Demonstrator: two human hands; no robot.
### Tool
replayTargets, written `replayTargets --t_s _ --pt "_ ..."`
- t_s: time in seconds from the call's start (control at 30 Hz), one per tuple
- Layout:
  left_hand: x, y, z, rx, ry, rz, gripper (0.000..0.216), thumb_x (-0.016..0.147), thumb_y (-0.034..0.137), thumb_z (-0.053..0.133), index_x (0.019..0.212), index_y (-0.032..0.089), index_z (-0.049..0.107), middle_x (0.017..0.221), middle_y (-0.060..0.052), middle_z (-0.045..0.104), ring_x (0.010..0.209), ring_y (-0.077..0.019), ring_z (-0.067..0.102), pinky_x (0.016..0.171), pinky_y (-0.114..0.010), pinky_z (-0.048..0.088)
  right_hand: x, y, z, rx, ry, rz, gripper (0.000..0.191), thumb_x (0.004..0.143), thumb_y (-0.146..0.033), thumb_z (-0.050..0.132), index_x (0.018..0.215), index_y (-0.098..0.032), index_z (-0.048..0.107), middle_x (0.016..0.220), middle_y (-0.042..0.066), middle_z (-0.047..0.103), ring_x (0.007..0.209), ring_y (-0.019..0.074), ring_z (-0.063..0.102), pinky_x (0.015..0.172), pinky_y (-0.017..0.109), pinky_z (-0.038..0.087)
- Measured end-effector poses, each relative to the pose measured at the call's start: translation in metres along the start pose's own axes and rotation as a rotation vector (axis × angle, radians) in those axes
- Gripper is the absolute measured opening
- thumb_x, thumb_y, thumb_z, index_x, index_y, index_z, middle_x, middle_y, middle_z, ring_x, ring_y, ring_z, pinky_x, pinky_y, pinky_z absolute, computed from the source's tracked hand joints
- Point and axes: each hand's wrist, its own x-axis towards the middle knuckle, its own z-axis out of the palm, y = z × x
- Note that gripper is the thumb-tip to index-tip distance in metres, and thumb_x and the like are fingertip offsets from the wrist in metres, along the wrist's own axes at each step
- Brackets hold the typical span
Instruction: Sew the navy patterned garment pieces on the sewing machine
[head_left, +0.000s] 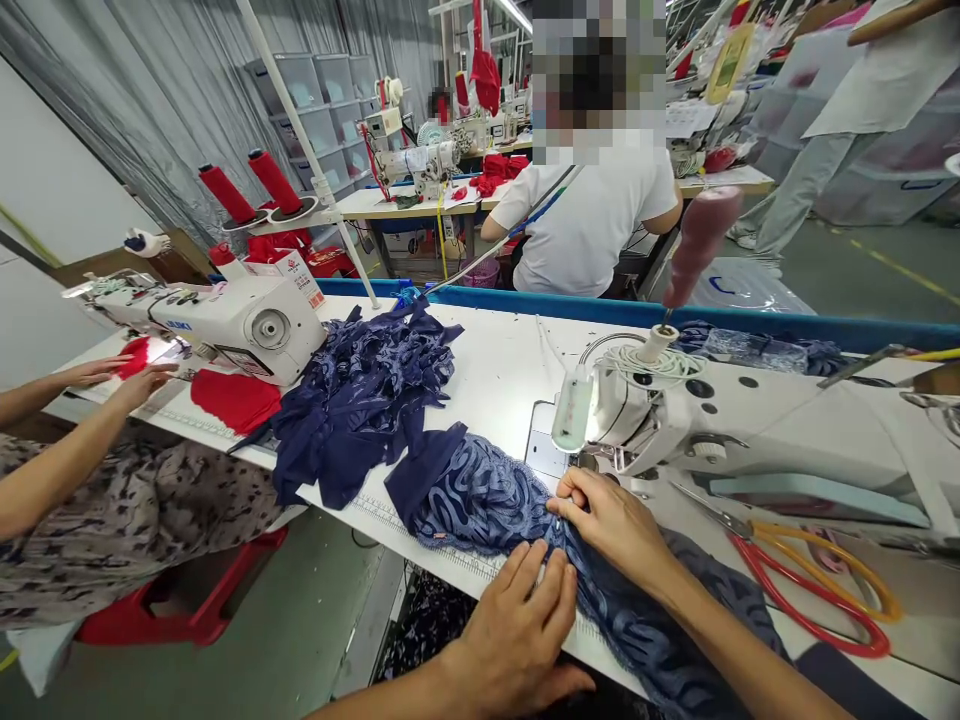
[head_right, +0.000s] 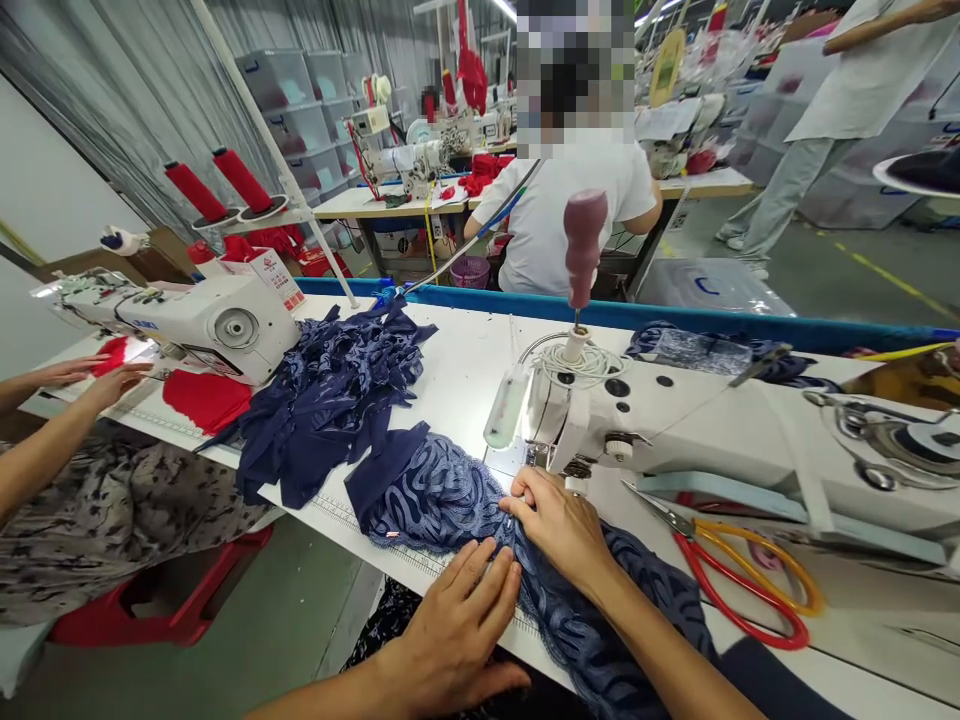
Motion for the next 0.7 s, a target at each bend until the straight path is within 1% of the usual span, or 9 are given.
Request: replayTargets --t_s 0.1,0.23,0.5,0.7 --pt "0.0024 -0.0025 0.0016 -0.066 0.007 0.027 0.070 0.098 0.054 0.034 0.142 0.000 0.040 0.148 -0.020 0.043 0.143 -0.0345 0.032 0.119 -0.046 0.026 0.0021 0.0010 0.0019 -0.002 -0.007 0.026 0.016 0.087 -0.040 0.054 0.082 -0.025 0.050 0.080 -0.002 0.058 0.080 0.0184 0.056 0.065 0.029 0.034" --pt "0.0021 -0.0027 0.0063 -0.099 0.014 0.034 0.067 0.095 0.046 0.039 0.142 -0.002 0.040 0.147 -0.022 0.043 0.142 -0.0373 0.033 0.118 -0.045 0.028 0.0008 0.0007 0.0009 -0.008 -0.016 0.029 0.018 0.089 -0.041 0.051 0.082 -0.025 0.050 0.083 -0.002 0.059 0.082 0.0184 0.055 0.067 0.030 0.034" --pt "0.0030 -0.0048 0.0045 -0.108 0.016 0.031 0.064 0.095 0.046 0.038 0.141 0.002 0.043 0.146 -0.018 0.046 0.140 -0.0352 0.037 0.118 -0.043 0.029 0.0005 -0.0037 -0.0023 -0.009 -0.007 0.026 0.016 0.088 -0.038 0.052 0.080 -0.024 0.050 0.081 -0.003 0.059 0.078 0.0164 0.055 0.067 0.029 0.035" --pt "0.0033 -0.0012 0.0027 -0.069 0.000 0.030 0.066 0.094 0.044 0.037 0.142 -0.001 0.039 0.146 -0.021 0.044 0.140 -0.0368 0.035 0.120 -0.046 0.021 -0.0005 -0.0030 -0.0018 -0.010 -0.015 0.031 0.018 0.088 -0.040 0.052 0.079 -0.024 0.051 0.082 -0.002 0.059 0.078 0.0168 0.055 0.066 0.029 0.034"
